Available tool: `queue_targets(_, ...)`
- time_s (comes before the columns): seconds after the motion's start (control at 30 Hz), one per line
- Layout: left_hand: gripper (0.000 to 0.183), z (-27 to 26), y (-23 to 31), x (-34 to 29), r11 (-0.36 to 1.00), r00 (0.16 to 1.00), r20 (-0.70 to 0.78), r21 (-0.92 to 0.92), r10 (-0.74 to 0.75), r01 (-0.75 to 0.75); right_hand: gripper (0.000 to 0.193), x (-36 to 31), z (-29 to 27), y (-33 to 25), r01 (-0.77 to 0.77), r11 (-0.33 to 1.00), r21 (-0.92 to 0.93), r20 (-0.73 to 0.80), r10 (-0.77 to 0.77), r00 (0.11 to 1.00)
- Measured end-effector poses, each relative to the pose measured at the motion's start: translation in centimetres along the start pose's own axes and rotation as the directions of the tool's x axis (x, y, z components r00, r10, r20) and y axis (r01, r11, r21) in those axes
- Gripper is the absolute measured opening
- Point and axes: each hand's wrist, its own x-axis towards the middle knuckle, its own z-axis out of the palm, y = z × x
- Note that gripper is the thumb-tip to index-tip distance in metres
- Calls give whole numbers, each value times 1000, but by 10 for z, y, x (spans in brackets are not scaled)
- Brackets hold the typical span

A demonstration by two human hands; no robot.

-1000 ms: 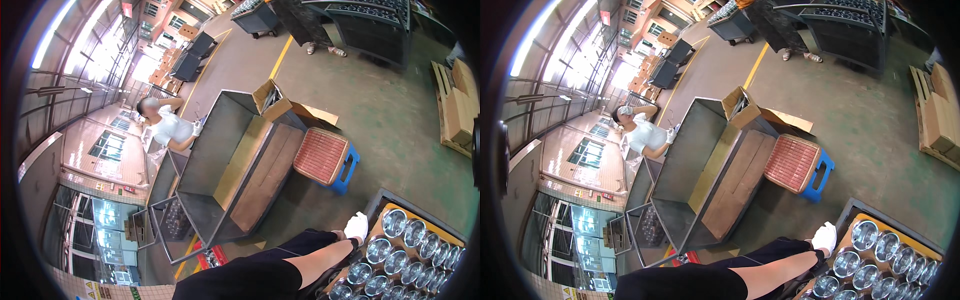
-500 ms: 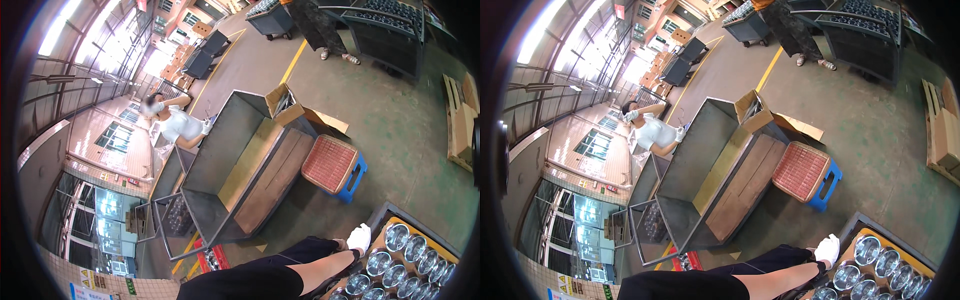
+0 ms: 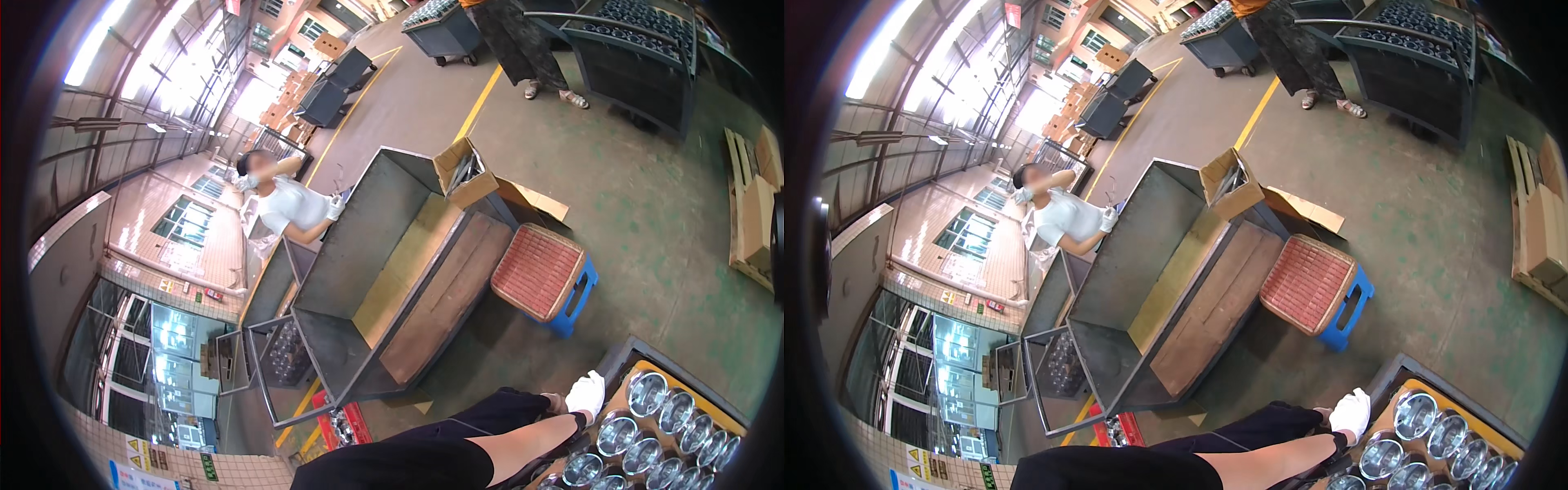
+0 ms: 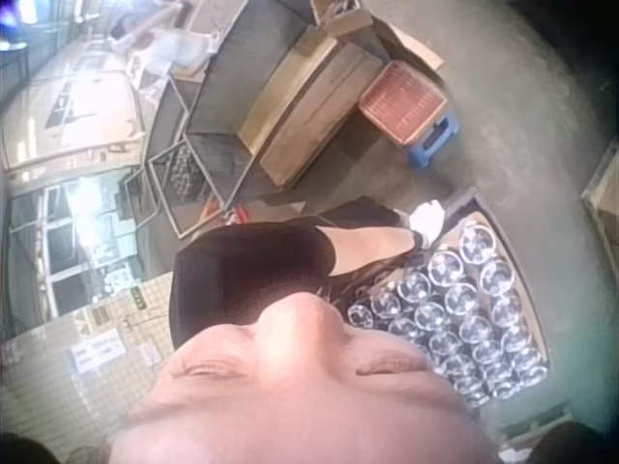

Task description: Inspecting and organizing metal pistons on a tray using a small metal scribe.

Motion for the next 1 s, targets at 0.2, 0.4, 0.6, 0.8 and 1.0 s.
queue_targets(0.2,18,-11,3,3,997,999,37,-72,-39,42,27,3,8,-5,-2,1000,-16,-38,1,999)
queue_targets(0.4,34,-3,-6,7,977,983,121,-150,-136,153,25,-7,8,-5,110,984,-144,-82,-123,989)
queue_targets(0.6,35,-1,3,3,980,983,149,-148,-110,132,23,-31,21,-14,272,879,-392,-116,-341,933)
queue_targets(0.8,34,-4,5,6,976,983,117,-152,-142,159,22,-83,45,-21,-358,-299,-884,-68,-677,733)
queue_targets(1.0,31,-9,-3,6,981,990,51,-133,-135,140,23,-157,64,-20,-720,-686,-104,103,-727,678)
